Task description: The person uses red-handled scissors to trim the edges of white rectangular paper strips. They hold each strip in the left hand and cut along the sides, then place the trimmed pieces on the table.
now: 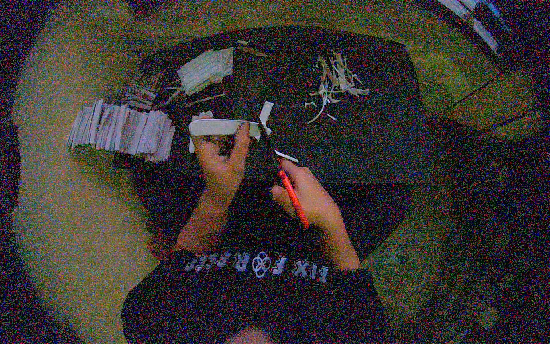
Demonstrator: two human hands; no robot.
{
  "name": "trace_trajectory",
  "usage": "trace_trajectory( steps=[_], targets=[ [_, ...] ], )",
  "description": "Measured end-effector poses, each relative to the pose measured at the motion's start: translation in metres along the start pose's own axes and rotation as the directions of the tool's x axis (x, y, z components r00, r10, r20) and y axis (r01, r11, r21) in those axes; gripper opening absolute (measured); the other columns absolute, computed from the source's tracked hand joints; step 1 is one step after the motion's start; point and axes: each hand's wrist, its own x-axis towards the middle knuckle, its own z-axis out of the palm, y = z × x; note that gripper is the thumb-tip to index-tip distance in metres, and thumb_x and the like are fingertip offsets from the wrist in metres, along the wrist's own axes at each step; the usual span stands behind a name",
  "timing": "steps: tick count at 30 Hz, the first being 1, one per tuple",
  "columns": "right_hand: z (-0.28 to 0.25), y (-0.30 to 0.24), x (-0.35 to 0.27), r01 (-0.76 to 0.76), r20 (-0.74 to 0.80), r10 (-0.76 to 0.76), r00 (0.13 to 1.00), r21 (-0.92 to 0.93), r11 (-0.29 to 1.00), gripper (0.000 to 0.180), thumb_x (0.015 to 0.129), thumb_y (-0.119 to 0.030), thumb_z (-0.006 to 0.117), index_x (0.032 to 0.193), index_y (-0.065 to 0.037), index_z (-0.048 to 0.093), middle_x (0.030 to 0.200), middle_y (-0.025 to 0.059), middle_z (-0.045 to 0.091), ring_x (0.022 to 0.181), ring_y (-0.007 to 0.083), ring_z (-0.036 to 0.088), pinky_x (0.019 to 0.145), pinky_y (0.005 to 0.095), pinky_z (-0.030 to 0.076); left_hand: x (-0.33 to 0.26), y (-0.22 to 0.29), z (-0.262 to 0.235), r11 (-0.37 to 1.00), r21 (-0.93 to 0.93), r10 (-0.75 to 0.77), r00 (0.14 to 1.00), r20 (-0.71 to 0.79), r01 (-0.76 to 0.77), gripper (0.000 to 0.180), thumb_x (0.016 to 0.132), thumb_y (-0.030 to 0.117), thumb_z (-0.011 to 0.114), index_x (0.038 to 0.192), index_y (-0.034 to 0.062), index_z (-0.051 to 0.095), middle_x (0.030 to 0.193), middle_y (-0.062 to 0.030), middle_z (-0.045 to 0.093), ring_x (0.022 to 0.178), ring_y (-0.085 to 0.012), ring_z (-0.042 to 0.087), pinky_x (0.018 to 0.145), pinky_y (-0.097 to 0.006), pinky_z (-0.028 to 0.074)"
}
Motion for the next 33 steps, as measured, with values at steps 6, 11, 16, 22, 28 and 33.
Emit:
trace_trajectory(
  steps=[6, 11, 16, 22, 28, 33],
  targets=[
    [-0.001, -0.006, -0.001, -0.022, -0.016, 0.022, 1.0, -0.026, 0.999, 0.043, 0.068, -0.021, 0.057, 0.102, 0.002, 0.044, 0.067, 0.014, 0.052, 0.06, 0.0231, 0.048, 0.058, 0.035, 0.04, 0.009, 0.005, -0.002, 0.991, 0.098, 0.079, 0.994, 0.069, -0.086, 0.039, 0.074, 0.001, 0.059, 0.098, -0.0003, 0.029, 0.083, -0.0113, 0.056, 0.071, -0.0136, 0.056, 0.058, -0.023, 0.045],
    [0.003, -0.006, -0.005, 0.016, -0.095, -0.015, 0.995, 0.016, 1.0, 0.036, 0.069, -0.021, 0.057, 0.095, 0.002, 0.046, 0.064, 0.0121, 0.05, 0.058, 0.0207, 0.047, 0.055, 0.0352, 0.039, 0.013, 0.011, -0.005, 0.998, 0.035, -0.047, 0.994, 0.102, 0.044, 0.039, 0.074, 0.001, 0.059, 0.099, 0.0013, 0.028, 0.083, -0.0113, 0.055, 0.073, -0.0139, 0.056, 0.059, -0.023, 0.046],
    [0.002, -0.004, -0.002, -0.006, -0.048, 0.006, 0.999, 0.01, 1.0, 0.034, 0.07, -0.02, 0.057, 0.094, 0.002, 0.047, 0.064, 0.0116, 0.051, 0.058, 0.0204, 0.048, 0.055, 0.0348, 0.04, 0.016, 0.009, -0.006, 0.996, 0.012, -0.086, 0.99, 0.116, 0.085, 0.039, 0.075, 0.001, 0.057, 0.102, 0.0024, 0.029, 0.083, -0.0113, 0.055, 0.073, -0.0141, 0.056, 0.06, -0.023, 0.047],
    [0.004, -0.013, -0.003, 0.072, -0.108, -0.069, 0.992, 0.022, 0.997, 0.034, 0.07, -0.02, 0.057, 0.095, 0.001, 0.048, 0.065, 0.012, 0.051, 0.059, 0.0206, 0.048, 0.056, 0.0349, 0.04, 0.016, 0.008, -0.007, 0.994, 0.004, -0.105, 0.985, 0.133, 0.106, 0.038, 0.076, 0.002, 0.057, 0.104, 0.001, 0.031, 0.087, -0.0134, 0.057, 0.074, -0.0138, 0.056, 0.062, -0.023, 0.046],
    [0.001, -0.004, -0.003, -0.006, -0.03, 0.006, 1.0, 0.0, 1.0, 0.032, 0.071, -0.023, 0.057, 0.09, 0.001, 0.048, 0.064, 0.0117, 0.05, 0.059, 0.0201, 0.047, 0.056, 0.035, 0.039, 0.016, 0.005, -0.009, 0.995, 0.094, -0.034, 0.99, 0.135, 0.021, 0.035, 0.077, 0.005, 0.057, 0.105, -0.0011, 0.036, 0.081, -0.0124, 0.059, 0.073, -0.0128, 0.056, 0.062, -0.022, 0.044],
    [0.0, -0.005, -0.001, 0.001, 0.012, -0.001, 1.0, 0.058, 0.998, 0.03, 0.072, -0.025, 0.057, 0.083, 0.001, 0.048, 0.062, 0.0097, 0.047, 0.057, 0.0164, 0.043, 0.054, 0.0335, 0.038, 0.017, 0.005, -0.009, 0.991, 0.132, -0.022, 0.992, 0.126, 0.005, 0.034, 0.074, 0.0, 0.058, 0.104, 0.0006, 0.042, 0.09, -0.0088, 0.054, 0.084, -0.0149, 0.055, 0.07, -0.025, 0.046]
  ],
)
